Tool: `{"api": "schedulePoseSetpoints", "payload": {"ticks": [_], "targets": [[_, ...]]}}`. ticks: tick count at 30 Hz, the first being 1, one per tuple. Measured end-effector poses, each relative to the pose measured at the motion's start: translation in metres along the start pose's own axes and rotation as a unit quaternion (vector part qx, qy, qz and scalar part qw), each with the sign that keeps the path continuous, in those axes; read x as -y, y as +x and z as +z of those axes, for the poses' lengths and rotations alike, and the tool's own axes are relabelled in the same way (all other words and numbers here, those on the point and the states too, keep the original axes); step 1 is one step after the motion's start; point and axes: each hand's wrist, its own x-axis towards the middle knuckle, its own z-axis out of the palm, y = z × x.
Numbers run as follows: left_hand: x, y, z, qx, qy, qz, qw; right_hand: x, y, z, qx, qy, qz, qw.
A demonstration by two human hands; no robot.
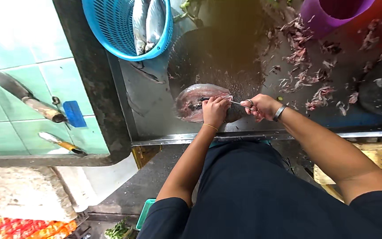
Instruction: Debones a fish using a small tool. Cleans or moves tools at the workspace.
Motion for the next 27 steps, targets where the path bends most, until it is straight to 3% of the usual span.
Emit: {"api": "schedulePoseSetpoints", "payload": {"ticks": [12,18,21,27], "targets": [[-0.002,0.004,-0.004,0.031,-0.014,-0.023,0.999,-0.026,0.003,0.009,0.011,0.133,-0.074,0.988],[-0.003,0.006,-0.007,0.039,-0.017,-0.024,0.999,-0.029,0.003,0.009,0.014,0.241,-0.126,0.962],[0.000,0.003,-0.004,0.035,-0.013,-0.020,0.999,-0.015,-0.010,0.002,-0.003,0.182,-0.124,0.975],[0.002,-0.001,0.005,-0.035,-0.014,0.011,0.999,-0.013,-0.006,0.004,0.029,0.042,-0.003,0.999]]}}
